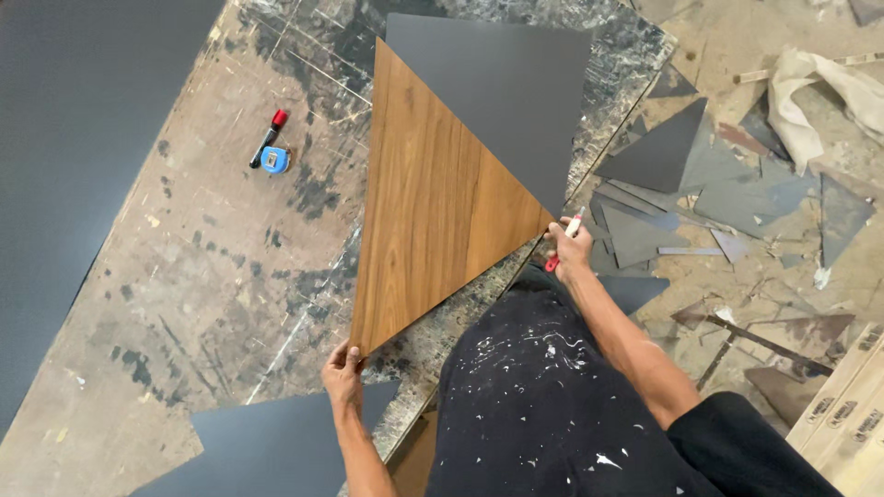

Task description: The person places triangular wood-grain laminate pieces on large gray laminate sheets on a workbench, aligns each piece against the sheet edge, and traces around it with a marker, repeating the positioning and tracing for successive triangles.

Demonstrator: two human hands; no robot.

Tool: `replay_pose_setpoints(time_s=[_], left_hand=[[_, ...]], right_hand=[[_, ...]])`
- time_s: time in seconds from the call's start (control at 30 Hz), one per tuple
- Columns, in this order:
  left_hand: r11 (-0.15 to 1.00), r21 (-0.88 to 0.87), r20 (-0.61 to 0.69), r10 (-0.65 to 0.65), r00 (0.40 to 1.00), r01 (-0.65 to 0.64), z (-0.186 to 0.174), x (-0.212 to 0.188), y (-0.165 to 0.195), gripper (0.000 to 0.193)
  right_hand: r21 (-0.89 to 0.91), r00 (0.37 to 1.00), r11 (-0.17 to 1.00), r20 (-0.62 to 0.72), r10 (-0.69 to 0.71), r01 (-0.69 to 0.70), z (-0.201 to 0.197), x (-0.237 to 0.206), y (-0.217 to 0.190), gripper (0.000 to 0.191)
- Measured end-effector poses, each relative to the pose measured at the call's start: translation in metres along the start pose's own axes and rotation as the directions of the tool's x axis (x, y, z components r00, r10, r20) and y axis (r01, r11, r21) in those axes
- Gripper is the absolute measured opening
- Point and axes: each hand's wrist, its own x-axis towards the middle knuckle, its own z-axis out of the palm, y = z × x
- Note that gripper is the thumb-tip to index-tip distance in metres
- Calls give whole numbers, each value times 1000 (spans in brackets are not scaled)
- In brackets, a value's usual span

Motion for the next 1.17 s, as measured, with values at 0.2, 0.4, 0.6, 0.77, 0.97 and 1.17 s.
replay_pose_setpoints(time_s=[0.2, 0.4, 0.6, 0.77, 0.97, 1.17], left_hand=[[866, -480, -96, 111, 989, -143, 3, -9, 10, 36], [652, -725, -93, 230, 969, -224, 17, -6, 22, 46], [571, -740, -290, 206, 935, -356, 37, 6, 29, 30], [629, -642, -459, 145, 877, -440, 53, 4, 37, 29], [686, -567, -505, 147, 851, -455, 62, -5, 50, 27], [820, -302, -566, 257, 783, -487, 63, -9, 56, 27]], right_hand=[[-189, 987, 972, -53, -152, 139, 26, -4, -4, 47], [-98, 979, 989, -165, -121, 106, 54, -23, 8, 33], [80, 972, 993, -208, 106, -92, 75, -19, 3, 20], [178, 934, 962, -258, 247, -205, 86, -19, -4, 15], [122, 931, 979, -308, 196, -165, 89, -28, -8, 19], [97, 924, 975, -314, 218, -197, 137, -31, 0, 17]])
